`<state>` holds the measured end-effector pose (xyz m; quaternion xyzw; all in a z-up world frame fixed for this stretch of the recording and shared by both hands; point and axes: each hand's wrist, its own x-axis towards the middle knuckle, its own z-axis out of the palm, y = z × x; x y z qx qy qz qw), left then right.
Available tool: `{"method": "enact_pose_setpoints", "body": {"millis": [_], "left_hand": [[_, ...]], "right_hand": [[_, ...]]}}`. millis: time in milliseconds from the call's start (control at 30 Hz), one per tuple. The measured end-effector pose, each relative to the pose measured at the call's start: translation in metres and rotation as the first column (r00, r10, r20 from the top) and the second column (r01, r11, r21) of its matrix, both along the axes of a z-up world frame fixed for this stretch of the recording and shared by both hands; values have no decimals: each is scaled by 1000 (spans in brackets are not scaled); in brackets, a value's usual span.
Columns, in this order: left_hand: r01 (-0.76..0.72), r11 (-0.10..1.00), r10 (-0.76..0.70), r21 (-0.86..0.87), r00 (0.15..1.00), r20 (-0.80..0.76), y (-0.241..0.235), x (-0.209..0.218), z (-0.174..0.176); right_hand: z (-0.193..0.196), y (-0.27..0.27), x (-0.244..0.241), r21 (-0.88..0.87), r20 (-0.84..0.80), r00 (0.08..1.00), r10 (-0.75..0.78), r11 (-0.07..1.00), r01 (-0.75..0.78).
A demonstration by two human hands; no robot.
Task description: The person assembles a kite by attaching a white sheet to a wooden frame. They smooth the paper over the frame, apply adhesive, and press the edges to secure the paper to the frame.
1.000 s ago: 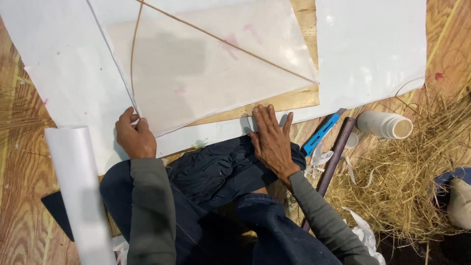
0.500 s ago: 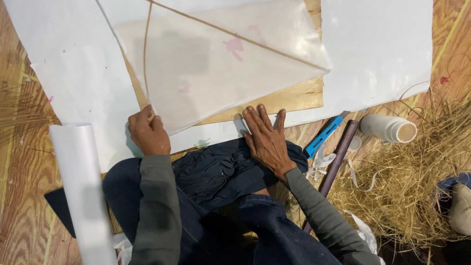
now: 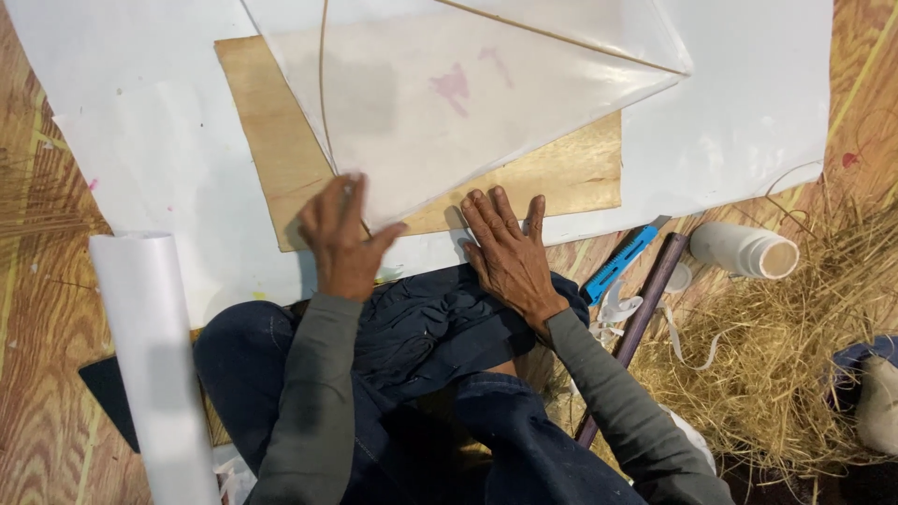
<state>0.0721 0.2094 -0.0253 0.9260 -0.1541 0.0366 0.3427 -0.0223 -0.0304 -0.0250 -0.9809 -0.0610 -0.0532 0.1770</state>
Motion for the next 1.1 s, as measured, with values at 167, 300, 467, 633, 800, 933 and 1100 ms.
{"method": "enact_pose_setpoints", "body": {"millis": [167, 300, 467, 633, 800, 933, 1100], "left_hand": [[149, 982, -160, 119, 983, 89, -19, -13, -16], [111, 982, -120, 155, 992, 48, -29, -17, -16], [73, 991, -74, 112, 997, 4, -31, -14, -18], [20, 995, -21, 96, 1000, 5, -33, -15, -24], [-2, 998, 3, 69, 1000, -16, -34, -15, -21], [5, 996, -3, 87, 1000, -22, -35, -15, -14], [-17, 998, 19, 66, 1000, -20, -38, -14, -9]], "right_hand": [[-2, 2, 5, -17, 12, 999, 49, 999, -49], [-1, 3, 10, -20, 6, 999, 52, 998, -52], [-4, 2, 16, -16, 10, 998, 66, 998, -66], [-6, 3, 19, -43, 11, 999, 53, 998, -53], [-6, 3, 21, -62, 10, 999, 52, 997, -52], [-4, -1, 23, -74, 0, 999, 45, 996, -45], [-19, -30, 30, -113, -30, 1000, -4, 994, 1]]}}
